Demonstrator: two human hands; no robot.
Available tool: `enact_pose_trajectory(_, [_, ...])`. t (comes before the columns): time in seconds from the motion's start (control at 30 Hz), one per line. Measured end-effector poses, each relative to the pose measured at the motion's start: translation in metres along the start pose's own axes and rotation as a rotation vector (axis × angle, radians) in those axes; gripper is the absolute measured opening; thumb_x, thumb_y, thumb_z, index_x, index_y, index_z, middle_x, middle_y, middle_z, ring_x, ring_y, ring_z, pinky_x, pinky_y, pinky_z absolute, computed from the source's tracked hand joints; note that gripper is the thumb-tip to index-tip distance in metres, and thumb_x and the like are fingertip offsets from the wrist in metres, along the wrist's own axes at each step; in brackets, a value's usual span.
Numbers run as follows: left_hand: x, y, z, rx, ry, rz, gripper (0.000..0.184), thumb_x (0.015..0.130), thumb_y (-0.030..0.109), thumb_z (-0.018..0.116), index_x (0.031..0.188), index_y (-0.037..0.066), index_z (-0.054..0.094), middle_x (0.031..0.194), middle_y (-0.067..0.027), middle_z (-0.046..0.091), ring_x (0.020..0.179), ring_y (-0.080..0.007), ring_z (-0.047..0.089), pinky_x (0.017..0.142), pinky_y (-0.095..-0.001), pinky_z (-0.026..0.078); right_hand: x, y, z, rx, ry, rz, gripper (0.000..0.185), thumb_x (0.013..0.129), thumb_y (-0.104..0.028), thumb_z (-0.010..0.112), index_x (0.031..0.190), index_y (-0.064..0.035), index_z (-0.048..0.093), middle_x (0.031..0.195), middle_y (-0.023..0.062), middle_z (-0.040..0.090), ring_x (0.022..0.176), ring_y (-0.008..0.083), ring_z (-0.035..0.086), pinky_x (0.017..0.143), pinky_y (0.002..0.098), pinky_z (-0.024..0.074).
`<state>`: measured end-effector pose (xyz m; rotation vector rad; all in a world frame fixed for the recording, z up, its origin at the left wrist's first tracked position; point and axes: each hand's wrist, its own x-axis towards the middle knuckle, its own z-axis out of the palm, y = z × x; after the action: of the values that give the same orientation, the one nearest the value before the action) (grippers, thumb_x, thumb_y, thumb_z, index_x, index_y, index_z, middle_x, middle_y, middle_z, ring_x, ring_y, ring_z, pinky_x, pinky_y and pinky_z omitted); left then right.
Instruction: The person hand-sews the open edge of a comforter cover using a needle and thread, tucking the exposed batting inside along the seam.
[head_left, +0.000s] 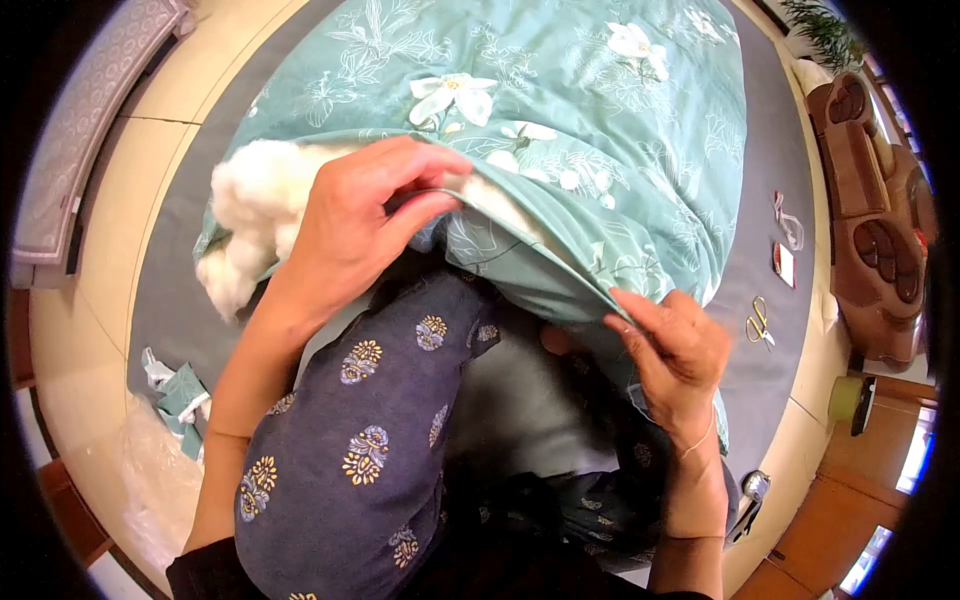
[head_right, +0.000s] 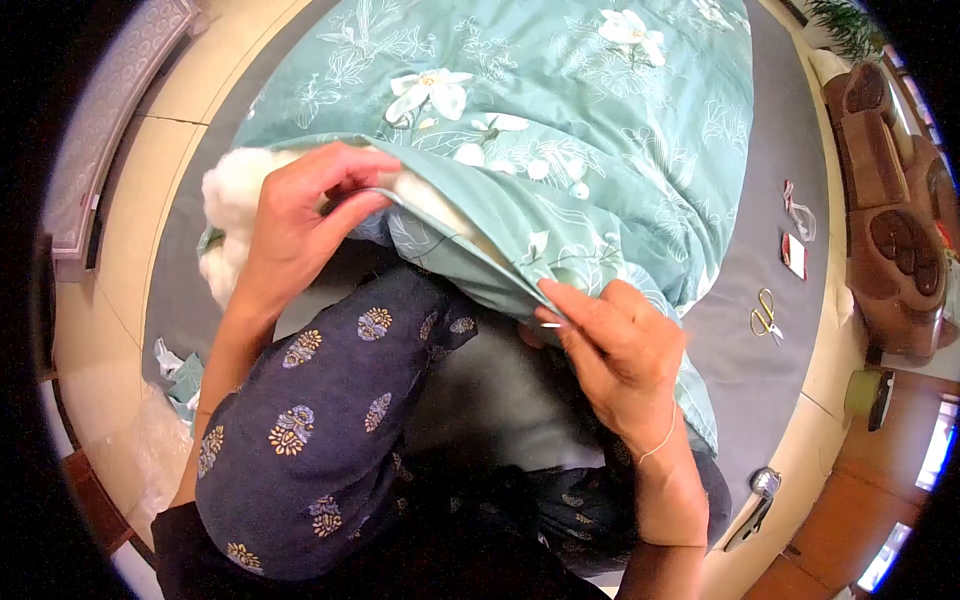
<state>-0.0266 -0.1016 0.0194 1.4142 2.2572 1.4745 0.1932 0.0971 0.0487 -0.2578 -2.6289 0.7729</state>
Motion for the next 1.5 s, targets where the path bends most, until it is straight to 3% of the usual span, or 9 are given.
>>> enact_pose_trajectory(0.07, [0.011,0.001,0.005,-0.072,-0.015,-0.030,0.040,0.078,-0.005,0.069,0.116,0.007,0.066,0.076,-0.0004,0.053,0.068,-0.0093,0.051,0.062,-0.0219,0.044,-0.003,-0.001,0.004,-0.001,0.027,-0.033,0.035,0.069,-0.001,0.077,0.102,-0.0124,0.074,0.061,0.0054,0.044,0.052,0.0172,0.045,0.048,0.0298,0.0354])
enact_pose_trajectory(0.27, [0.029,0.000,-0.002,0.095,-0.211,0.020,0.043,0.075,-0.001,0.071,0.117,0.011,0.067,0.073,-0.0017,0.052,0.064,-0.0127,0.051,0.059,-0.0263,0.042,-0.007,-0.003,0.008,-0.039,0.055,-0.063,0.035,0.071,-0.005,0.079,0.104,-0.0138,0.074,0.060,0.0050,0.038,0.051,0.0178,0.041,0.046,0.0317,0.0324])
enact_pose_trajectory(0.47, [0.024,0.000,-0.005,0.279,-0.224,0.210,0.023,0.076,0.007,0.072,0.099,0.008,0.071,0.076,-0.0074,0.059,0.069,-0.0221,0.058,0.063,-0.0325,0.045,-0.012,-0.002,0.009,-0.057,0.060,-0.085,0.037,0.070,-0.005,0.080,0.105,-0.0156,0.073,0.060,0.0053,0.036,0.050,0.0188,0.039,0.045,0.0328,0.0295])
enact_pose_trajectory(0.9, [-0.065,0.014,-0.021,0.262,-0.125,0.155,0.022,0.069,-0.001,0.077,0.088,0.007,0.072,0.078,-0.0046,0.057,0.067,-0.0159,0.056,0.058,-0.0270,0.044,-0.058,-0.029,0.018,0.008,-0.071,-0.247,0.032,0.074,-0.007,0.074,0.105,-0.0127,0.069,0.063,0.0065,0.046,0.054,0.0250,0.051,0.048,0.0366,0.0397])
enact_pose_trajectory(0.93, [-0.059,0.026,-0.020,0.224,-0.137,0.042,0.014,0.072,0.003,0.073,0.083,0.007,0.067,0.084,-0.0064,0.059,0.072,-0.0242,0.061,0.063,-0.0336,0.048,-0.056,-0.029,0.019,0.025,-0.016,-0.252,0.031,0.076,-0.008,0.074,0.106,-0.0128,0.068,0.065,0.0076,0.049,0.056,0.0262,0.053,0.049,0.0371,0.0411])
enact_pose_trajectory(0.97, [-0.052,0.030,-0.020,0.261,-0.125,0.098,0.014,0.072,0.002,0.073,0.083,0.007,0.066,0.085,-0.0068,0.060,0.072,-0.0251,0.061,0.064,-0.0341,0.048,-0.054,-0.028,0.018,0.062,0.008,-0.188,0.039,0.074,0.003,0.073,0.108,-0.0140,0.070,0.065,0.0089,0.050,0.056,0.0245,0.050,0.053,0.0336,0.0400])
enact_pose_trajectory(1.07, [-0.027,0.039,-0.013,0.291,-0.096,0.213,0.014,0.073,0.000,0.070,0.083,0.005,0.062,0.090,-0.0089,0.061,0.076,-0.0303,0.062,0.066,-0.0372,0.048,-0.045,-0.020,0.015,0.121,0.108,-0.172,0.031,0.077,-0.005,0.073,0.106,-0.0137,0.069,0.066,0.0088,0.051,0.057,0.0270,0.053,0.051,0.0375,0.0416])
enact_pose_trajectory(1.37, [-0.017,0.040,0.008,0.267,-0.135,0.206,0.018,0.076,-0.007,0.061,0.092,0.000,0.064,0.086,-0.0096,0.061,0.065,-0.0202,0.062,0.060,-0.0319,0.048,-0.045,-0.011,0.015,0.157,0.164,-0.099,0.028,0.077,0.000,0.071,0.102,-0.0111,0.070,0.068,0.0092,0.054,0.057,0.0256,0.053,0.054,0.0349,0.0429])
enact_pose_trajectory(1.5, [-0.009,0.024,0.021,0.103,-0.150,0.056,0.017,0.076,-0.007,0.056,0.091,-0.003,0.064,0.085,-0.0077,0.061,0.059,-0.0155,0.059,0.055,-0.0285,0.047,-0.037,-0.015,0.014,0.183,0.147,-0.021,0.028,0.076,0.002,0.069,0.102,-0.0099,0.070,0.069,0.0094,0.055,0.058,0.0241,0.054,0.055,0.0340,0.0432])
